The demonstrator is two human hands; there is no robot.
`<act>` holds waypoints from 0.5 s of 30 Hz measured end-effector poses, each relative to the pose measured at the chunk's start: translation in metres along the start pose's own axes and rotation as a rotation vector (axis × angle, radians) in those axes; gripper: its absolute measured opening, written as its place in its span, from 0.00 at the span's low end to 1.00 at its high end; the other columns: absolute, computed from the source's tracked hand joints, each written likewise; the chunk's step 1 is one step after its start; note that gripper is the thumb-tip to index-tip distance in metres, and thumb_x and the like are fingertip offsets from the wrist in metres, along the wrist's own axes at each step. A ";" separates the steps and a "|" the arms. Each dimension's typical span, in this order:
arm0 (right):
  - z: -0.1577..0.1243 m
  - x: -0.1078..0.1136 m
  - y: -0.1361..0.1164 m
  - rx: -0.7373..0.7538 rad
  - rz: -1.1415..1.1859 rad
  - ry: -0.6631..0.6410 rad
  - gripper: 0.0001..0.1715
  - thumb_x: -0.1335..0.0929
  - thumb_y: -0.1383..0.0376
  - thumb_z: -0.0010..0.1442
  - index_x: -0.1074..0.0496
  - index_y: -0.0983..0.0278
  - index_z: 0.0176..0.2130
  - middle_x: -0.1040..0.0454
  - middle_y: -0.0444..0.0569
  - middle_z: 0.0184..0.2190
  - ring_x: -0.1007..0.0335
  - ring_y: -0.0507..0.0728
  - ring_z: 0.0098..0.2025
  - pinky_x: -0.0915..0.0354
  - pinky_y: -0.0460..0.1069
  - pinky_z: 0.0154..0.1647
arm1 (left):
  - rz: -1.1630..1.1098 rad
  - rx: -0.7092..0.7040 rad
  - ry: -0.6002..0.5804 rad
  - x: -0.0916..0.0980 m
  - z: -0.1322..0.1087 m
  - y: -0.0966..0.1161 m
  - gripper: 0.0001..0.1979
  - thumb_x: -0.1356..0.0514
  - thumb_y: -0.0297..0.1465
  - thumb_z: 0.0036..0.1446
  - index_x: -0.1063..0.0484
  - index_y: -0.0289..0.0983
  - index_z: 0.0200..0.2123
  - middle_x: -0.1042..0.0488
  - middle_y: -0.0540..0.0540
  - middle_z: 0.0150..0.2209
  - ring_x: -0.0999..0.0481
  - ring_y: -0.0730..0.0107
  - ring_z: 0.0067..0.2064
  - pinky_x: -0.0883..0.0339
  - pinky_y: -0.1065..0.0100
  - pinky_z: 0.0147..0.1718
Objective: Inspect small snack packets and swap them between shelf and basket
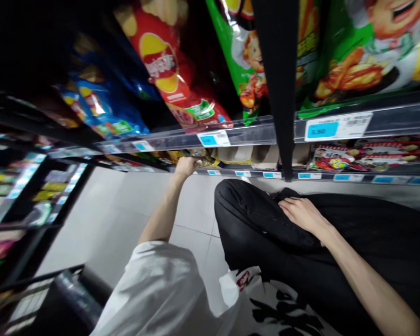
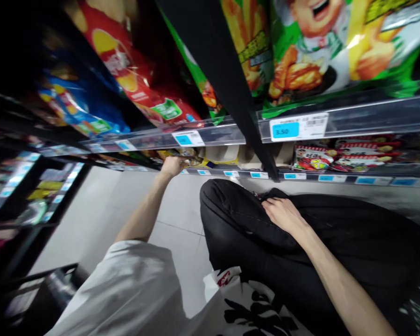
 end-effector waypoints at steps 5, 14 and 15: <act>0.001 0.002 -0.003 -0.056 0.051 -0.095 0.14 0.38 0.66 0.72 0.23 0.64 0.46 0.19 0.54 0.44 0.22 0.58 0.46 0.37 0.49 0.43 | 0.039 -0.056 0.048 0.000 -0.014 0.005 0.19 0.44 0.36 0.53 0.24 0.35 0.47 0.18 0.42 0.34 0.19 0.48 0.39 0.24 0.51 0.44; -0.003 -0.008 0.005 -0.141 0.031 -0.105 0.15 0.37 0.63 0.72 0.25 0.64 0.51 0.19 0.54 0.45 0.22 0.61 0.46 0.37 0.51 0.40 | -0.302 -0.231 0.420 0.068 -0.095 0.108 0.39 0.42 0.44 0.54 0.49 0.73 0.67 0.21 0.59 0.51 0.23 0.42 0.55 0.27 0.42 0.52; -0.003 -0.011 0.006 -0.152 0.024 -0.117 0.15 0.37 0.62 0.71 0.25 0.64 0.51 0.19 0.54 0.46 0.22 0.62 0.47 0.37 0.51 0.40 | -0.328 -0.287 0.397 0.075 -0.101 0.126 0.38 0.43 0.44 0.54 0.50 0.74 0.67 0.20 0.58 0.50 0.22 0.41 0.53 0.27 0.43 0.48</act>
Point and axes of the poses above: each hand's wrist, its own z-axis towards the middle knuckle, its own x-axis out of the back of the hand, y = z × x, the point moved 5 cm from there along z, towards the middle knuckle
